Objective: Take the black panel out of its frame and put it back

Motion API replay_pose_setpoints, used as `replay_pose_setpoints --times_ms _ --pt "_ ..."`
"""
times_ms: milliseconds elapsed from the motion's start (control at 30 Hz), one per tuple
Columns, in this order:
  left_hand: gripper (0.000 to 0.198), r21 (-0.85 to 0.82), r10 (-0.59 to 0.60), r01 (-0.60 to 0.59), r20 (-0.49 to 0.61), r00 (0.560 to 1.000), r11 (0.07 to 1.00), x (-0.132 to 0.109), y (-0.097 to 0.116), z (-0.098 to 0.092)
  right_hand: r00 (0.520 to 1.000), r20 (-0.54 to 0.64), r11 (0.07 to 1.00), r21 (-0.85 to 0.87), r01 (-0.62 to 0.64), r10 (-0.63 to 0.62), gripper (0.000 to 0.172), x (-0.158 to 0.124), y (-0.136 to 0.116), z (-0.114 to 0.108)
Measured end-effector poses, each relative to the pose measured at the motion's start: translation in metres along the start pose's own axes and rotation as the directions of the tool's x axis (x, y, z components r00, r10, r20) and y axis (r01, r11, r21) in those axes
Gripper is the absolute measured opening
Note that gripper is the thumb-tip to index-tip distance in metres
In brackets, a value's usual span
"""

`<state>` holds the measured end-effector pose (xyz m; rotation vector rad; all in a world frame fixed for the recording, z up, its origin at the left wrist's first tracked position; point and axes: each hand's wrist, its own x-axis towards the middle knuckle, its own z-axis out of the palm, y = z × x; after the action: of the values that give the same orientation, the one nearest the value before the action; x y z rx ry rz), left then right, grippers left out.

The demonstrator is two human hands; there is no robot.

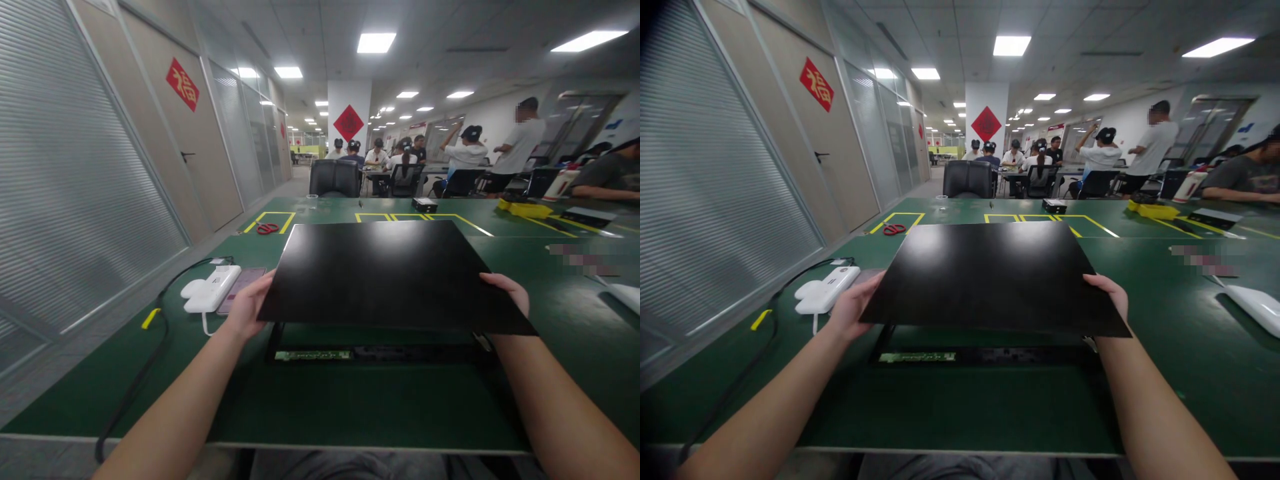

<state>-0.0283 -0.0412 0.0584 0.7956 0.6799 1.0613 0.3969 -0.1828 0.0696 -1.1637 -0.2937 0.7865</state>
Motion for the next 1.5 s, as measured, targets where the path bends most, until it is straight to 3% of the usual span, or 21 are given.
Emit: replay_pose_setpoints --times_ms 133,233,333,433,633,1067,1500 --pt "0.044 -0.001 0.043 -0.044 -0.073 0.996 0.999 -0.006 0.008 0.001 0.983 0.163 0.982 -0.180 -0.052 0.081 0.028 -0.001 0.004 0.004" --pt "0.036 -0.026 0.096 -0.102 -0.167 0.981 0.994 -0.008 0.013 0.004 0.928 0.328 0.950 -0.302 -0.073 0.175 0.037 0.002 0.013 0.007" --pt "0.033 -0.024 0.116 -0.123 -0.209 0.971 0.992 -0.012 0.016 0.008 0.880 0.397 0.901 -0.428 -0.074 0.261 0.039 0.012 0.023 0.005" --pt "0.037 0.004 0.143 -0.145 -0.186 0.972 0.989 -0.015 0.017 0.010 0.909 0.366 0.878 -0.479 0.002 0.198 0.036 0.025 0.028 0.000" --pt "0.049 0.086 0.165 -0.155 -0.122 0.979 0.984 -0.013 0.011 0.010 0.990 0.127 0.831 -0.555 0.026 0.054 0.038 0.037 0.030 -0.003" --pt "0.065 0.119 0.176 -0.165 -0.092 0.980 0.979 -0.011 0.003 0.009 0.998 0.052 0.822 -0.567 0.052 -0.028 0.033 0.033 0.029 0.001" --pt "0.061 0.119 0.165 -0.153 -0.104 0.981 0.981 -0.011 0.002 0.008 0.999 0.045 0.801 -0.598 0.032 -0.007 0.036 0.031 0.028 0.003"
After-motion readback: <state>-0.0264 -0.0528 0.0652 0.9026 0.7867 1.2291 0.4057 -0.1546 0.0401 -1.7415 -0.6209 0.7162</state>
